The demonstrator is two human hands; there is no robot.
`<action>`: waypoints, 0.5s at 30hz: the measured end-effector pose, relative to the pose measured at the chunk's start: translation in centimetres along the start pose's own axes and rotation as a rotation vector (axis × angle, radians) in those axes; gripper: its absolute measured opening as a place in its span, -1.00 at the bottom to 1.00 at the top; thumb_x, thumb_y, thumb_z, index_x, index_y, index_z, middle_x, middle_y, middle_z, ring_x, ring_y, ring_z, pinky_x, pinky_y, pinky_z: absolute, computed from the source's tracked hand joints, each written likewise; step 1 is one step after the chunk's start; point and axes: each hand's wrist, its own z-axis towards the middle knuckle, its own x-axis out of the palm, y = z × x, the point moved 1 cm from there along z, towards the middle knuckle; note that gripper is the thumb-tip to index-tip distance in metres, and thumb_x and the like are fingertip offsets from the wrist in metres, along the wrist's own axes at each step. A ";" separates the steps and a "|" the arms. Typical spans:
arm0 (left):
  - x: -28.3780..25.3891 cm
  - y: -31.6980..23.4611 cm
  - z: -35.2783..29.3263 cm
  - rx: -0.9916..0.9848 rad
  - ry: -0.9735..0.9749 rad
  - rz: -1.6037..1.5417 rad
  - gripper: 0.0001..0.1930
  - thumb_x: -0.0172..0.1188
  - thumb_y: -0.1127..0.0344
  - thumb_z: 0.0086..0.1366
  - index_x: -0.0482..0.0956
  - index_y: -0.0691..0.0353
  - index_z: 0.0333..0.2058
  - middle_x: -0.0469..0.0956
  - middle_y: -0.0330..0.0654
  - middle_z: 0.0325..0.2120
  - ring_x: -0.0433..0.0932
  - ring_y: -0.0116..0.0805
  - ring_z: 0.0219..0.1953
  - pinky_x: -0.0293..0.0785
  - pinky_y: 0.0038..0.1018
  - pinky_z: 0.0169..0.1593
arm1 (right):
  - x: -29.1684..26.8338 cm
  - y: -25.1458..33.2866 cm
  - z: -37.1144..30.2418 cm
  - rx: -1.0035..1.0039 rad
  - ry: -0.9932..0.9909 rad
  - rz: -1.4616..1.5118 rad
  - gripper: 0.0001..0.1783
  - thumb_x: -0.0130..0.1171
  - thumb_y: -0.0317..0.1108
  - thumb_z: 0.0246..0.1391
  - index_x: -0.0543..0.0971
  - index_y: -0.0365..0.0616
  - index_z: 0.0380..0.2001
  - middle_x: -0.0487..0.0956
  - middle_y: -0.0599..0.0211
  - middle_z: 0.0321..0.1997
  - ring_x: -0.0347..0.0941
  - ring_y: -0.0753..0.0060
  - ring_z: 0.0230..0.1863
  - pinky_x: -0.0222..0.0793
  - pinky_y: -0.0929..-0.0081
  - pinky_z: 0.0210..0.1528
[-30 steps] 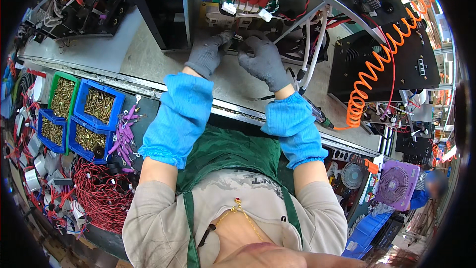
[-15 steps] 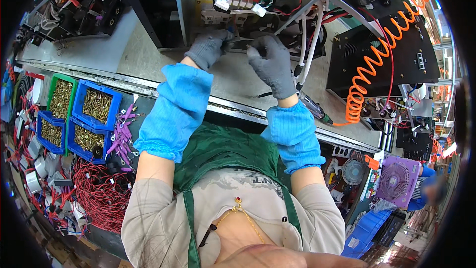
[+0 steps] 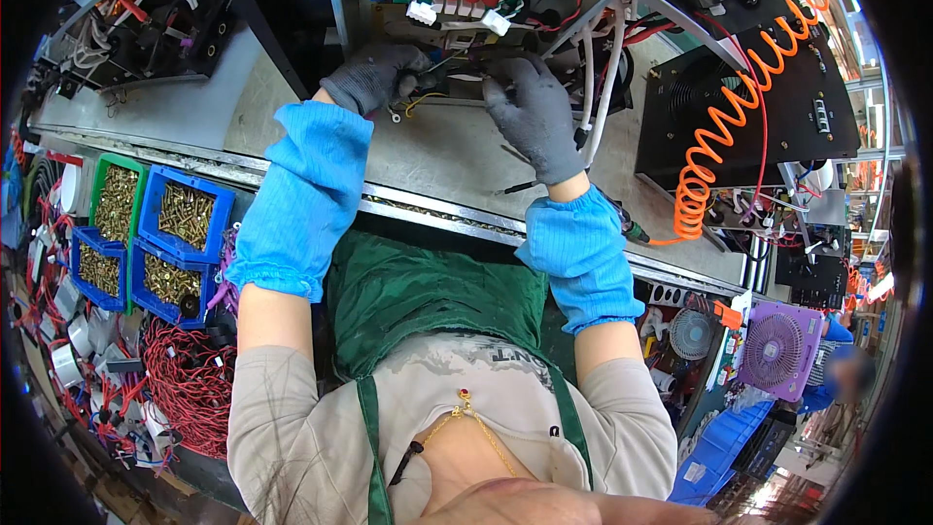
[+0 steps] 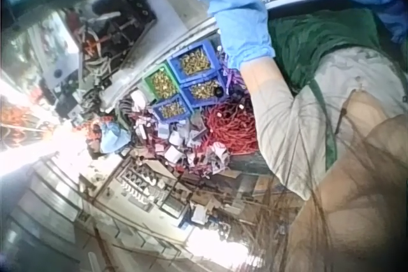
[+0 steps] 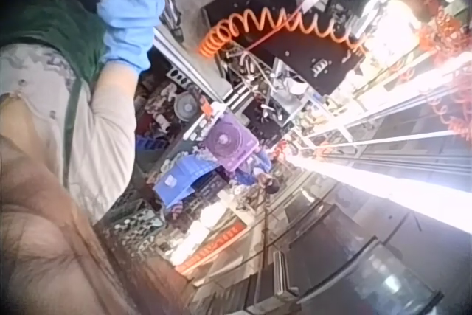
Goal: The person assembles a large electronic device by connecting wires and securing screws with an electric screwdriver.
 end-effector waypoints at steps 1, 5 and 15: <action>0.6 -0.4 -0.2 -0.002 0.007 0.001 -0.87 0.09 0.42 0.22 0.54 0.33 -0.31 0.54 -0.17 -0.45 0.39 -0.57 -0.58 0.34 -0.75 -0.54 | 0.2 -0.2 0.3 0.012 0.038 -0.084 -0.71 0.16 -0.26 -0.11 0.51 -0.11 -0.27 0.51 0.12 -0.24 0.49 0.05 -0.23 0.46 0.19 -0.27; 1.3 -1.8 -1.1 -0.040 0.040 -0.018 -0.83 0.10 0.44 0.20 0.53 0.37 -0.25 0.55 -0.14 -0.35 0.54 -0.44 -0.35 0.54 -0.65 -0.30 | 1.1 -0.1 0.7 -0.054 0.141 -0.419 -0.76 0.14 -0.27 -0.09 0.50 -0.13 -0.32 0.52 0.11 -0.24 0.51 0.07 -0.36 0.45 0.17 -0.37; 4.4 -0.5 0.9 0.165 -0.082 0.136 -0.62 0.20 0.26 0.18 0.49 0.29 -0.05 0.58 -0.18 -0.28 0.58 -0.34 -0.25 0.50 -0.49 -0.22 | 0.8 -0.7 2.5 -0.100 -0.064 -0.328 -0.78 0.11 -0.21 0.00 0.49 -0.08 -0.33 0.50 0.05 -0.47 0.48 -0.03 -0.44 0.40 0.08 -0.47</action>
